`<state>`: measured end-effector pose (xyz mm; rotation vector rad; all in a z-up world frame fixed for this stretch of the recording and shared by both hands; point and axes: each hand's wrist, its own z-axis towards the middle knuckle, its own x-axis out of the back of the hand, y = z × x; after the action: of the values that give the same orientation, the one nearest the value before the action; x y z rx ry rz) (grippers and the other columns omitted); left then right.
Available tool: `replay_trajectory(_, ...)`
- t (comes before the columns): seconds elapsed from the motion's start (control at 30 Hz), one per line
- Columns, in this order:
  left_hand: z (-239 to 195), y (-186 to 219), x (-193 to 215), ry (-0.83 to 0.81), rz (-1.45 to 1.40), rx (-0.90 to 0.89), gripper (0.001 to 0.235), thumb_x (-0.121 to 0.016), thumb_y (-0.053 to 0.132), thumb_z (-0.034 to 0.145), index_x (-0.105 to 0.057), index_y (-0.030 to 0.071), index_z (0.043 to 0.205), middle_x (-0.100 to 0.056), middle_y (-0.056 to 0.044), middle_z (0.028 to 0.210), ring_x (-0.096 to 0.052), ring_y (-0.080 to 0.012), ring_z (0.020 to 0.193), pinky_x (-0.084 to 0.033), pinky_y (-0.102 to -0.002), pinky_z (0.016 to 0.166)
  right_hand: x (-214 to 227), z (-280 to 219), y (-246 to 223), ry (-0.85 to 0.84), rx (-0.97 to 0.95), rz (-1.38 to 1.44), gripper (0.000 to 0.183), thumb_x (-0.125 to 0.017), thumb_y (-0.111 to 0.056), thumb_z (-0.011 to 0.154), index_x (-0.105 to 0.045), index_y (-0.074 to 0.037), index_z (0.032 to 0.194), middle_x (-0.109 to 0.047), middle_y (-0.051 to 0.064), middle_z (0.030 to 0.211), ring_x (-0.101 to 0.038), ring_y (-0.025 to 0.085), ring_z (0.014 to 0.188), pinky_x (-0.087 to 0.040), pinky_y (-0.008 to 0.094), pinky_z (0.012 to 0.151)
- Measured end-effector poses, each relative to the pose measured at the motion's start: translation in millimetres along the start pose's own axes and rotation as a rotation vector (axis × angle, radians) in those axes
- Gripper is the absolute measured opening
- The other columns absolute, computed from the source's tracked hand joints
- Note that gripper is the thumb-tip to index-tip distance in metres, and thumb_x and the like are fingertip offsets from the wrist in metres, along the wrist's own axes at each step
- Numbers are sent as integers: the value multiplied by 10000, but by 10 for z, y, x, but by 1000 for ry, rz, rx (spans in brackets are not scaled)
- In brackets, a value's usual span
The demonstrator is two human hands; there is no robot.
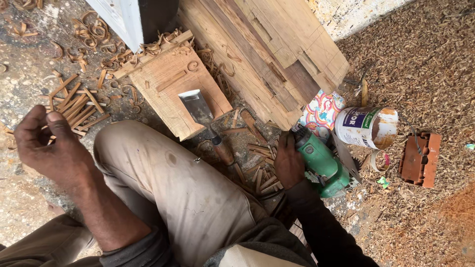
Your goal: The person sits on the ground and uses a chisel to carve a small wooden block, removing shavings and shaping the surface. The person occasionally pauses to clear debris from the work area.
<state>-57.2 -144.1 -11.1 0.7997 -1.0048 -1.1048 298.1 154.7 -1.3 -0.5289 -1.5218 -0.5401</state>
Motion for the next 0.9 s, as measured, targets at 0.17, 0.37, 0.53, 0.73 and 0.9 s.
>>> replay_trajectory(0.17, -88, 83, -92, -41, -62, 102, 146, -742, 81, 1083, -669, 21, 1195, -695, -106, 1202, -680, -166, 1044, -616, -308, 853, -175, -26, 18, 10, -12, -73, 482, -579, -2, 882, -508, 77, 1352, -569, 247, 1179, -705, 387, 725, -594, 453, 602)
replay_trajectory(0.37, -133, 320, -175, -101, -38, 103, 167, -724, 70, 1112, -672, 24, 1264, -693, -112, 1230, -678, -164, 1058, -604, -326, 865, -213, 8, 75, -57, 7, -28, 397, -585, -36, 878, -563, 9, 1272, -617, 235, 1162, -694, 422, 722, -586, 494, 600)
replay_trajectory(0.53, -189, 489, -287, -137, -27, 114, 102, -727, 129, 1136, -680, 51, 1180, -698, -92, 1194, -691, -132, 1014, -611, -321, 852, -153, 50, 115, -125, -56, 112, 317, -635, -119, 888, -581, -13, 1183, -630, 250, 1048, -673, 466, 733, -552, 564, 652)
replay_trajectory(0.73, -209, 625, -330, -188, -51, 96, 93, -727, 156, 1131, -690, 77, 1163, -688, -77, 1220, -670, -125, 1020, -630, -321, 886, -112, 66, 182, -128, -17, 226, 200, -663, -80, 863, -560, -22, 1025, -660, 254, 926, -661, 472, 797, -524, 580, 696)
replay_trajectory(0.9, -219, 704, -353, -225, -39, 100, 111, -748, 149, 1116, -680, 66, 1145, -701, -83, 1197, -665, -130, 1010, -599, -324, 885, -18, 115, 175, -41, 13, 423, 281, -681, -62, 863, -623, -22, 1134, -691, 219, 904, -683, 394, 793, -536, 505, 681)
